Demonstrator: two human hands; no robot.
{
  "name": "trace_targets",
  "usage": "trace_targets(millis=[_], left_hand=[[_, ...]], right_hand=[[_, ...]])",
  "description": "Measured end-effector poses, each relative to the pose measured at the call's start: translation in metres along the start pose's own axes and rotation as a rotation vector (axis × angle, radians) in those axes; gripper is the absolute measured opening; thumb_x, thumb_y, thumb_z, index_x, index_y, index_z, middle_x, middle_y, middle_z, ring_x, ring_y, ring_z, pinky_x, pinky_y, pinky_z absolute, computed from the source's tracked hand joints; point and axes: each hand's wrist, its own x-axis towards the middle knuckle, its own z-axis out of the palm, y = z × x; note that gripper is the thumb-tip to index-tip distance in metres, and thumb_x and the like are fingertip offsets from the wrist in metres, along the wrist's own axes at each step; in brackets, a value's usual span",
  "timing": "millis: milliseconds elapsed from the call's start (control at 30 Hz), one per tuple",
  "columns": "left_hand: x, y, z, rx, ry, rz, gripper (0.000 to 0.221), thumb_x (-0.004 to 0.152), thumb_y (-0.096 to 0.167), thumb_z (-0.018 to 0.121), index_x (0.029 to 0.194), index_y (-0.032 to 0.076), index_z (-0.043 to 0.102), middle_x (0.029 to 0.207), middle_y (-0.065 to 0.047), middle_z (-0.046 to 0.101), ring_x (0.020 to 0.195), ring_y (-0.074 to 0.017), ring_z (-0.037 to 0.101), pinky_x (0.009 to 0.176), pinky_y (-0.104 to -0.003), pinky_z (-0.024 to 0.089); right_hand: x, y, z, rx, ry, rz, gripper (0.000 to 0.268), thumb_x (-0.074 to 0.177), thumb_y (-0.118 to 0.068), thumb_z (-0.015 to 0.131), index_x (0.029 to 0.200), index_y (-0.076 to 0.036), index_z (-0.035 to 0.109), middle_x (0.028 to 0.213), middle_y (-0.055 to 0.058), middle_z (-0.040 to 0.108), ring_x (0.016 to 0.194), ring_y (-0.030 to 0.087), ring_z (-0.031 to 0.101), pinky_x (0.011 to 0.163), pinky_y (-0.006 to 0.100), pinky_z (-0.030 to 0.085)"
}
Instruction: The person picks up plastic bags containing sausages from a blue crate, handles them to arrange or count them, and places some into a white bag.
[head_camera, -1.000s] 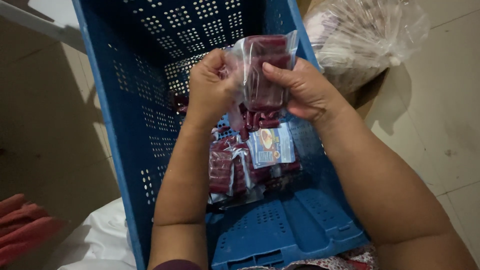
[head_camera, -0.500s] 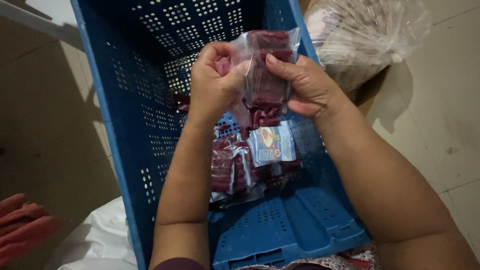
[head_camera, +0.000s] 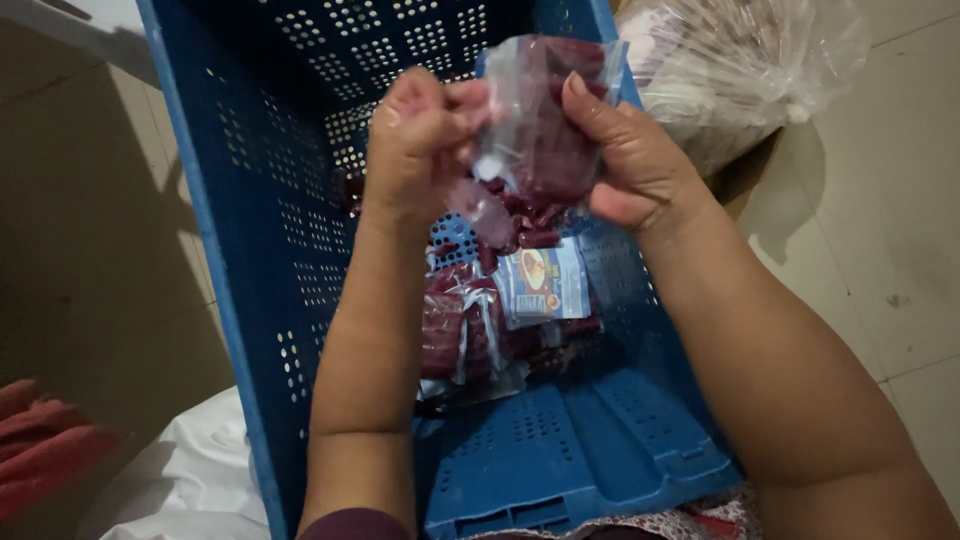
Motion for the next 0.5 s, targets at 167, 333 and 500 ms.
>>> trace_targets(millis=[167, 333, 500], left_hand=[[0.018, -0.006, -0.035, 0.100, 0.116, -0.047, 0.044, 0.076, -0.022, 0.058, 0.106, 0.010, 0.053, 0.076, -0.009, 0.065, 0.045, -0.0134, 0.048, 0.033, -0.026, 0.033], [0.039, -0.111, -0.128, 0.965, 0.265, -0.352, 0.016, 0.092, 0.028, 0.076, 0.096, 0.013, 0.074, 0.086, -0.002, 0.074, 0.074, -0.0127, 0.063, 0.069, -0.030, 0.052], [0.046, -0.208, -0.190, 1.540, 0.124, -0.189, 0.033, 0.077, 0.032, 0.079, 0.103, 0.012, 0.076, 0.114, -0.015, 0.065, 0.095, -0.0335, 0.067, 0.083, -0.043, 0.051]], right_hand=[[0.000, -0.004, 0.002, 0.030, 0.201, -0.061, 0.055, 0.080, -0.020, 0.079, 0.130, -0.001, 0.063, 0.118, 0.017, 0.074, 0.108, 0.029, 0.073, 0.099, 0.050, 0.062], [-0.009, -0.011, 0.018, 0.116, 0.160, -0.085, 0.086, 0.051, -0.040, 0.093, 0.125, -0.005, 0.067, 0.126, 0.017, 0.072, 0.124, 0.037, 0.068, 0.111, 0.064, 0.053], [-0.002, -0.010, 0.009, 0.099, 0.152, -0.126, 0.073, 0.065, -0.047, 0.084, 0.127, -0.010, 0.069, 0.120, 0.012, 0.075, 0.110, 0.029, 0.073, 0.103, 0.057, 0.059]])
